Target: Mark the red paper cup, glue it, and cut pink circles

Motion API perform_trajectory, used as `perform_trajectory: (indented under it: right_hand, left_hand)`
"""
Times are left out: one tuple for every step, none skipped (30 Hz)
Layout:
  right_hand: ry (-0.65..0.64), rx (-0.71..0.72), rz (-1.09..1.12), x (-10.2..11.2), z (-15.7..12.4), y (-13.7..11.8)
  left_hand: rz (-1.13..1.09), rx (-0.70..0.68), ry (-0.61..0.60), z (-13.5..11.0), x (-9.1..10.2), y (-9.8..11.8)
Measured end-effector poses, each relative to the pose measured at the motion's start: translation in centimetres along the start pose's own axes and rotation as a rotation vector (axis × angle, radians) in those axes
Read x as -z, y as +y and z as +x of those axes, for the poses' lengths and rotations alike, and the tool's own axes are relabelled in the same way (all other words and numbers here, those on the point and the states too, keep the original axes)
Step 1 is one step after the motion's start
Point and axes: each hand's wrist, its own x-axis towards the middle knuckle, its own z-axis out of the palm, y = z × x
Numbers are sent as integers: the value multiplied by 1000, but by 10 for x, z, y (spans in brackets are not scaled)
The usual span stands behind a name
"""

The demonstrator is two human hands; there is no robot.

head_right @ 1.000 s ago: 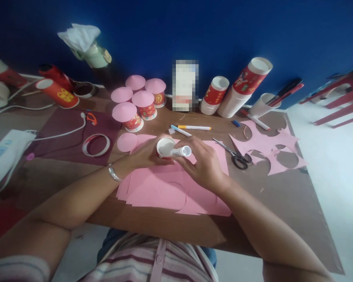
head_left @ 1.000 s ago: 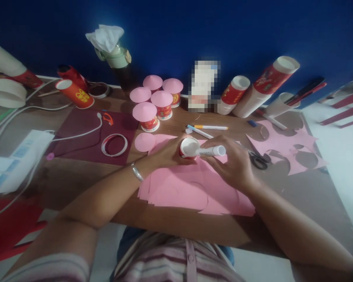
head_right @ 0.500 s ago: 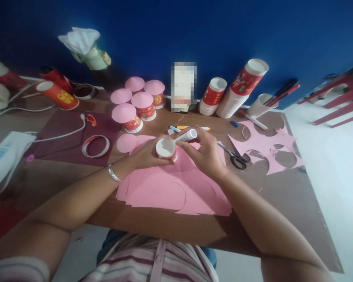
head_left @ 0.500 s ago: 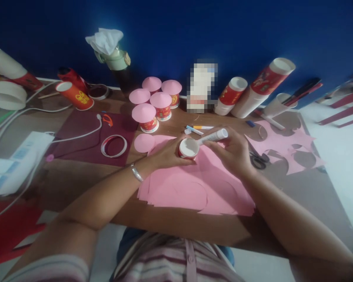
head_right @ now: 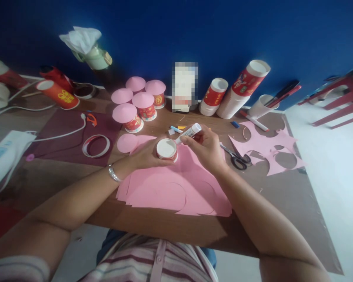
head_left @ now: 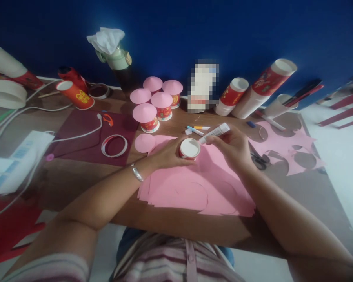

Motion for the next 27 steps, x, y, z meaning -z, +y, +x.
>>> perform_trajectory:
  right_hand:
    - [-1,-1,21,-1,1,0]
    - [-6,1,31,-1,1,0]
    - [-14,4,31,-1,1,0]
    - [-24,9,21,-1,0,1]
    - [-31,15,4,0,0,2]
    - [-36,23,-20,1,-1,3]
    - [-39,31,-47,2,-2,4]
    - [-38,38,-72,3,-3,5]
    - [-36,43,-92,4,-4,7]
    - [-29,44,-103,5,-5,8]
    - [-16,39,-106,5,-7,9]
    - [4,35,-101,5,-8,9]
    - [22,34,-95,5,-8,9]
    - [29,37,-93,5,-9,8]
    - [25,47,-94,5,-10,7]
    - [12,62,-98,5,-10,5]
    - [-6,76,-105,4,-11,4]
    - [-21,86,-111,4,-11,2]
    - [-28,92,-113,4,-11,1]
    - [-30,93,-114,4,-11,0]
    - [-31,91,-114,4,-12,1]
    - [-30,85,-116,4,-12,2]
    - [-27,76,-116,5,-12,3]
    - [-20,63,-112,5,-12,5]
    - [-8,46,-103,6,-12,7]
    - [11,30,-82,6,-12,8]
    - [27,15,-49,6,-12,10]
  left_hand:
    - [2,3,-3,0,0,1]
    - [2,7,-4,0,0,1]
    - [-1,11,-6,0,0,1]
    - [-7,14,-8,0,1,2]
    - [-14,15,-10,0,1,2]
    - [-19,14,-16,0,1,2]
    - [-25,10,-20,0,1,2]
    - [-27,5,-25,0,2,2]
    - [-28,0,-28,-1,2,3]
    - [-24,0,-26,-1,2,3]
    - [-18,5,-19,-1,2,3]
    - [-10,13,-11,-1,2,4]
    - [-5,21,-5,-1,2,4]
    - [-4,26,-7,-2,2,5]
    - [-8,28,-12,-2,2,5]
    - [-15,24,-16,-2,2,5]
    - [-25,17,-19,-2,1,5]
    - [-35,10,-19,-2,1,4]
    - [-42,4,-14,-1,1,4]
    - [-44,0,-10,-1,0,3]
    - [-44,-5,-7,-1,0,3]
    - [-41,-8,-6,-1,0,2]
    - [-32,-11,-6,-1,0,3]
    - [-22,-12,-2,0,0,3]
    - [-13,-13,4,0,0,4]
    - [-6,-12,10,-1,0,4]
    - [-4,-11,15,-1,0,5]
